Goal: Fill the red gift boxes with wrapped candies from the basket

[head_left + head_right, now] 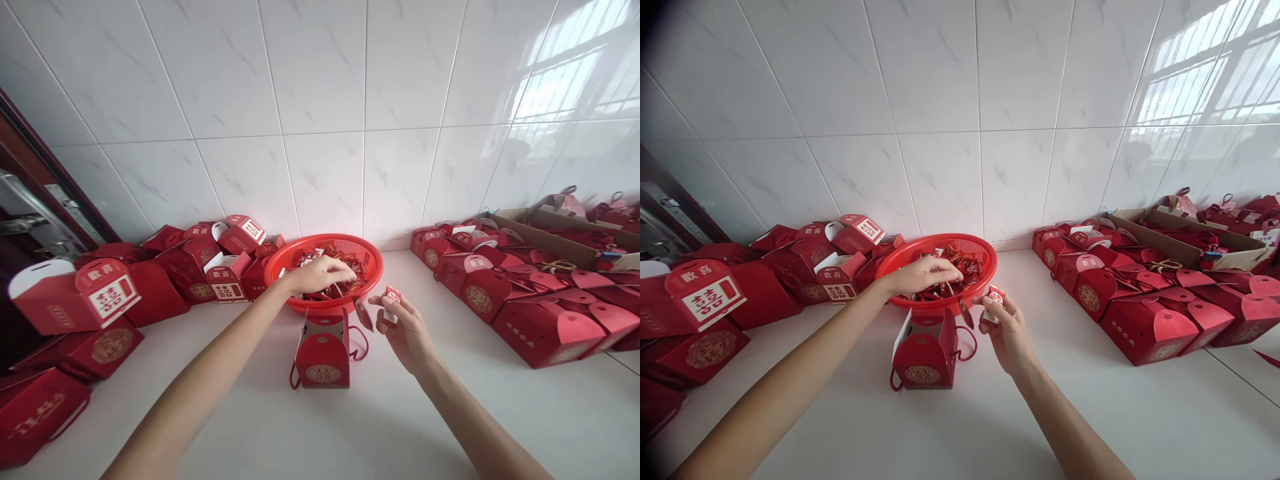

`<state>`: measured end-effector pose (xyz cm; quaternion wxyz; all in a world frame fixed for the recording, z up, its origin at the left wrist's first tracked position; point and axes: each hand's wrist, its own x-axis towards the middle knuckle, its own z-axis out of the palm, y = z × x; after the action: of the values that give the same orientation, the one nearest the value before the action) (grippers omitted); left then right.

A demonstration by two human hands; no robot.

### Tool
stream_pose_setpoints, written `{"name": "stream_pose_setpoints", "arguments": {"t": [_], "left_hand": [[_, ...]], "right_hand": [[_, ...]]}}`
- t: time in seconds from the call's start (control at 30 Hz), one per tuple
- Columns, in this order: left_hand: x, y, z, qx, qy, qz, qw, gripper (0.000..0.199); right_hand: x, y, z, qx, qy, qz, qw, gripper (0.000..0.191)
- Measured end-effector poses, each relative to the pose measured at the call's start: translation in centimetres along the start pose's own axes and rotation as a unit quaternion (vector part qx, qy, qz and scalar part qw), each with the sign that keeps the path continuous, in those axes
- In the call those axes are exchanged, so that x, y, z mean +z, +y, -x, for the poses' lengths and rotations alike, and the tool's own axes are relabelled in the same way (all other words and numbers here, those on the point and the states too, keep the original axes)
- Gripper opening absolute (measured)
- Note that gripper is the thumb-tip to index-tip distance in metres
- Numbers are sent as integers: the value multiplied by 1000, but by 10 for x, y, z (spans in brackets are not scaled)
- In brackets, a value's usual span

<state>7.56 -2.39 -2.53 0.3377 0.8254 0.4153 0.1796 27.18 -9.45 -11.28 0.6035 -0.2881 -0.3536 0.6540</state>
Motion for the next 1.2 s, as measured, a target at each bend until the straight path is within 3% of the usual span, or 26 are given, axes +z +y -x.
{"name": "stream_pose_setpoints", "arguments": {"t": [0.07,0.17,0.3,0.4,0.47,0.6,0.7,0.83,1.0,1.2], "left_hand": [[1,-6,-8,-19,17,18,1000,46],[11,-6,-14,-9,-13,-7,1000,39],[19,-8,-15,11,-15,-40,999,35],[13,-21,-16,-12,-9,-25,1000,37],[4,-32,-16,-31,9,-15,999,39],[-11,-57,-15,-58,54,-24,997,42],[-13,-72,-15,-72,74,-36,994,40],[-7,-79,-16,-63,72,-56,994,30],[-2,-72,-14,-53,56,-102,992,23],[-6,-65,-21,-46,72,-148,985,30]], "right_hand": [[2,2,1,3,9,16,1000,32],[2,5,0,3,19,67,998,32],[-10,0,-8,-43,45,216,974,24],[-22,-9,-15,-53,10,423,904,8],[-27,-13,-15,-43,-81,526,846,10],[-25,-9,-8,14,-282,618,734,17],[-19,-5,-1,22,-316,671,671,15],[-12,-5,4,-2,-305,701,645,18],[-9,-5,7,-19,-294,731,616,18],[-8,-3,8,-3,-314,723,616,14]]}}
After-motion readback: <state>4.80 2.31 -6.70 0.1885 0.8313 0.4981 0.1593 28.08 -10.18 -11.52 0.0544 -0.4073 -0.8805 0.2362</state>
